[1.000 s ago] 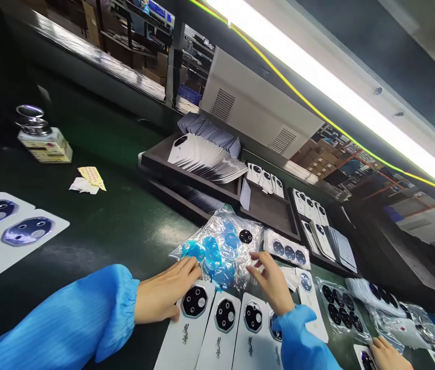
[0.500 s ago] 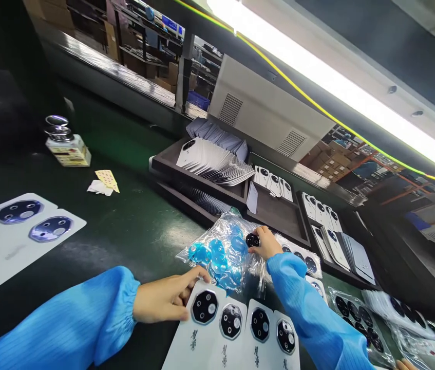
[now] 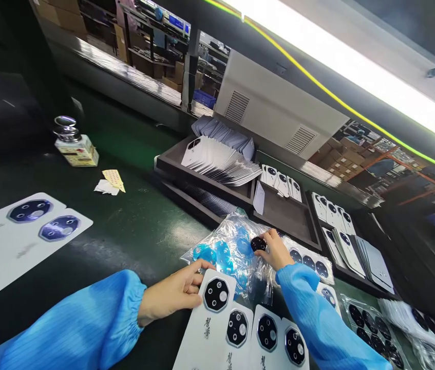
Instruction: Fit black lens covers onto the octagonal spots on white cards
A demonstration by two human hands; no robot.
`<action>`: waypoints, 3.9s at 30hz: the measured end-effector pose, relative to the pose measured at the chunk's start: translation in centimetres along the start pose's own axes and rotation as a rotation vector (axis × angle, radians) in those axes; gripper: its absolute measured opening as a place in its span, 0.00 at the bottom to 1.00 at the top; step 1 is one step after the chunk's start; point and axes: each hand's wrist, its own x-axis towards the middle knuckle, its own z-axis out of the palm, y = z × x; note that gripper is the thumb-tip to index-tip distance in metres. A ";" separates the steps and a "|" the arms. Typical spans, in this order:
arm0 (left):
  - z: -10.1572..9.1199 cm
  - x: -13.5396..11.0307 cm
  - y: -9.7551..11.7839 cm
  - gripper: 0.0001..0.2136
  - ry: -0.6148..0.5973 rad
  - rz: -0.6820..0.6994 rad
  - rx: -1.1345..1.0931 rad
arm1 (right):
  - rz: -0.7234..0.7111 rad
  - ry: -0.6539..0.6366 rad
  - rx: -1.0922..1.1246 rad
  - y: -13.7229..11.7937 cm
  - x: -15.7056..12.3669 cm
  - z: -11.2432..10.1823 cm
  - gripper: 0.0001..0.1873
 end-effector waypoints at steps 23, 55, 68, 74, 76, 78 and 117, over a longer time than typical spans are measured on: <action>0.0 0.3 0.5 0.22 0.061 -0.003 0.043 | -0.073 -0.033 0.119 0.9 -0.5 -0.1 0.20; 0.2 0.5 0.8 0.22 0.064 0.005 0.000 | -0.007 -0.067 0.356 -8.3 -5.6 -5.7 0.19; 0.6 0.6 -0.2 0.26 0.067 0.044 0.049 | -0.172 0.076 0.462 -12.7 -8.1 -1.1 0.28; 0.6 0.6 -0.1 0.27 0.091 0.032 0.061 | -0.202 0.060 0.445 -12.6 -7.9 -0.5 0.32; 0.7 0.6 0.0 0.27 0.093 0.035 0.061 | -0.200 0.042 0.447 -12.6 -8.0 -0.5 0.32; 0.7 0.5 0.1 0.27 0.093 0.036 0.062 | -0.191 0.032 0.452 -12.7 -8.0 -0.6 0.31; 2.4 1.9 -1.6 0.32 0.249 0.074 -0.037 | -0.066 0.041 0.285 -13.6 -7.9 -1.2 0.35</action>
